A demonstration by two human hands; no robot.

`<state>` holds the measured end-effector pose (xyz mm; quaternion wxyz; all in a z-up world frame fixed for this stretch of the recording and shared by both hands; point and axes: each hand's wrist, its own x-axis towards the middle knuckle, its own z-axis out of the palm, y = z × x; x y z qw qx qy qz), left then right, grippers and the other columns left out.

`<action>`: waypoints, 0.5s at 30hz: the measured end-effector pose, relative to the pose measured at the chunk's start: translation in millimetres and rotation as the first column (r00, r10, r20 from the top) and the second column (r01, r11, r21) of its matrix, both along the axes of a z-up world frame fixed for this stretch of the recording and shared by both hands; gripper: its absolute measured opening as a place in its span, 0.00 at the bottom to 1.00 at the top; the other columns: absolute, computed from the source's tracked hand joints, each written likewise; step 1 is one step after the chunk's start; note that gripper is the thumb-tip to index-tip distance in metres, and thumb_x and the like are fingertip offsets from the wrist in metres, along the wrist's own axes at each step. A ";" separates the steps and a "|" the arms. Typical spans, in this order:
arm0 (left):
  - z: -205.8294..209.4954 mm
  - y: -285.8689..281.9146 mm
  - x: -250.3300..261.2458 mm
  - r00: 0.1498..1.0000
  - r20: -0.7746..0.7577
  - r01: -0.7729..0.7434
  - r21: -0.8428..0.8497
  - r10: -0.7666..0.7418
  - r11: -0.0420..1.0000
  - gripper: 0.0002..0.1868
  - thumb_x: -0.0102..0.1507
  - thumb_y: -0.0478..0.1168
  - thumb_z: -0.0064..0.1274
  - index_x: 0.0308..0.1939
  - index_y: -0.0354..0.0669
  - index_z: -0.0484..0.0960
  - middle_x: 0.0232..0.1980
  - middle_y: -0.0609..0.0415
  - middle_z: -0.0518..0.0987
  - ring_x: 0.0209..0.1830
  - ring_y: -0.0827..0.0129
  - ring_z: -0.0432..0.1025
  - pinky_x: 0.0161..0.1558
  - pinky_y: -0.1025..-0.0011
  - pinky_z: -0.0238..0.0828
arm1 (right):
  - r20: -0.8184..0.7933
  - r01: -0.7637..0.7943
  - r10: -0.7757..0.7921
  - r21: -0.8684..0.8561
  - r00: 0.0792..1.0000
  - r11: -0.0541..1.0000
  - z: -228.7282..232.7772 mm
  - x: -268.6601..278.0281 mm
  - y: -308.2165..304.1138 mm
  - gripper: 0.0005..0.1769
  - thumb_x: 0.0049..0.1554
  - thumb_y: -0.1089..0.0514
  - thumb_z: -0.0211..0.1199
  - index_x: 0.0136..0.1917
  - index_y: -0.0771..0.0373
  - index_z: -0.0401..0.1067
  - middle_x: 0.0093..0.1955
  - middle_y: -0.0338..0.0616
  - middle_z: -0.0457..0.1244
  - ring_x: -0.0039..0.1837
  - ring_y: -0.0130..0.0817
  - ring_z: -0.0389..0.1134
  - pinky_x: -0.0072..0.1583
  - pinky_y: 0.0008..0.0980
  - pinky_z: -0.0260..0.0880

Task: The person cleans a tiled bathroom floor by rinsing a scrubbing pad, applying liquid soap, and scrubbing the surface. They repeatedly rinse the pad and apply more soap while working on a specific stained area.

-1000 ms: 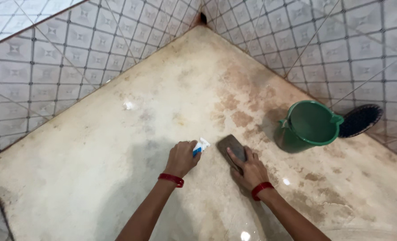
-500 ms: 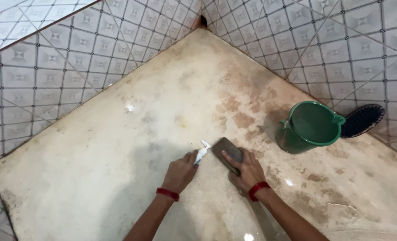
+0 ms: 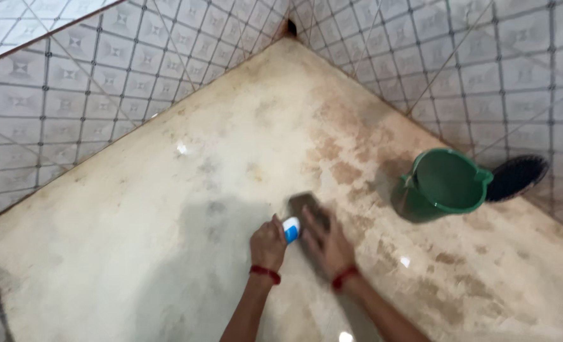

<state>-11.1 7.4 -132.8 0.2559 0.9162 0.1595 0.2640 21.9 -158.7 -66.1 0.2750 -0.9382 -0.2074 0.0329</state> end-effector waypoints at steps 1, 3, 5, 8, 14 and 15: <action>-2.6 2.8 1.9 1.000 0.000 0.009 0.015 -0.009 1.000 0.23 0.71 0.40 0.43 0.22 0.36 0.80 0.23 0.41 0.77 0.21 0.49 0.73 0.23 0.55 0.71 | 0.027 -0.017 0.016 0.040 1.000 0.999 -3.3 -0.6 -9.4 0.32 0.59 0.41 0.57 0.76 0.34 0.61 0.79 0.45 0.49 0.75 0.49 0.57 0.69 0.45 0.64; -6.9 2.1 5.7 0.992 0.085 0.090 0.059 -0.095 0.994 0.19 0.69 0.39 0.44 0.26 0.35 0.82 0.23 0.41 0.77 0.19 0.49 0.73 0.21 0.54 0.70 | 0.065 -0.057 0.050 0.117 0.997 0.991 -5.5 -6.7 -24.8 0.31 0.59 0.41 0.58 0.75 0.37 0.62 0.78 0.46 0.51 0.75 0.49 0.58 0.69 0.44 0.64; -11.9 1.3 2.1 0.986 0.103 0.126 0.067 -0.133 0.990 0.18 0.68 0.38 0.44 0.28 0.34 0.83 0.24 0.40 0.78 0.19 0.48 0.72 0.21 0.54 0.70 | -0.059 0.059 -0.059 -0.010 0.997 0.998 -0.9 7.7 -22.7 0.29 0.61 0.40 0.53 0.75 0.33 0.61 0.79 0.40 0.51 0.74 0.44 0.60 0.66 0.42 0.67; -11.4 9.2 24.8 0.994 0.041 0.106 -0.019 -0.105 0.994 0.22 0.71 0.40 0.44 0.24 0.35 0.81 0.24 0.39 0.78 0.21 0.47 0.73 0.26 0.54 0.71 | -0.031 0.005 -0.003 0.040 0.999 0.999 17.0 -15.4 -21.8 0.29 0.61 0.41 0.53 0.76 0.35 0.61 0.78 0.43 0.50 0.72 0.48 0.60 0.64 0.44 0.69; -5.5 29.6 30.8 0.974 -0.083 0.189 -0.213 -0.211 0.959 0.30 0.73 0.44 0.37 0.20 0.33 0.79 0.22 0.34 0.77 0.21 0.42 0.72 0.29 0.54 0.72 | -0.110 -0.081 0.057 -0.232 0.992 0.969 34.7 33.3 12.3 0.28 0.63 0.39 0.51 0.76 0.32 0.60 0.79 0.36 0.50 0.66 0.49 0.63 0.62 0.47 0.70; -0.6 25.5 28.5 0.971 -0.011 0.238 -0.107 -0.241 0.965 0.29 0.72 0.44 0.37 0.21 0.32 0.80 0.23 0.34 0.77 0.20 0.42 0.72 0.27 0.53 0.72 | -0.160 -0.100 0.054 -0.297 0.986 0.950 39.7 44.1 20.9 0.28 0.63 0.39 0.51 0.76 0.31 0.59 0.79 0.34 0.49 0.66 0.49 0.63 0.62 0.46 0.71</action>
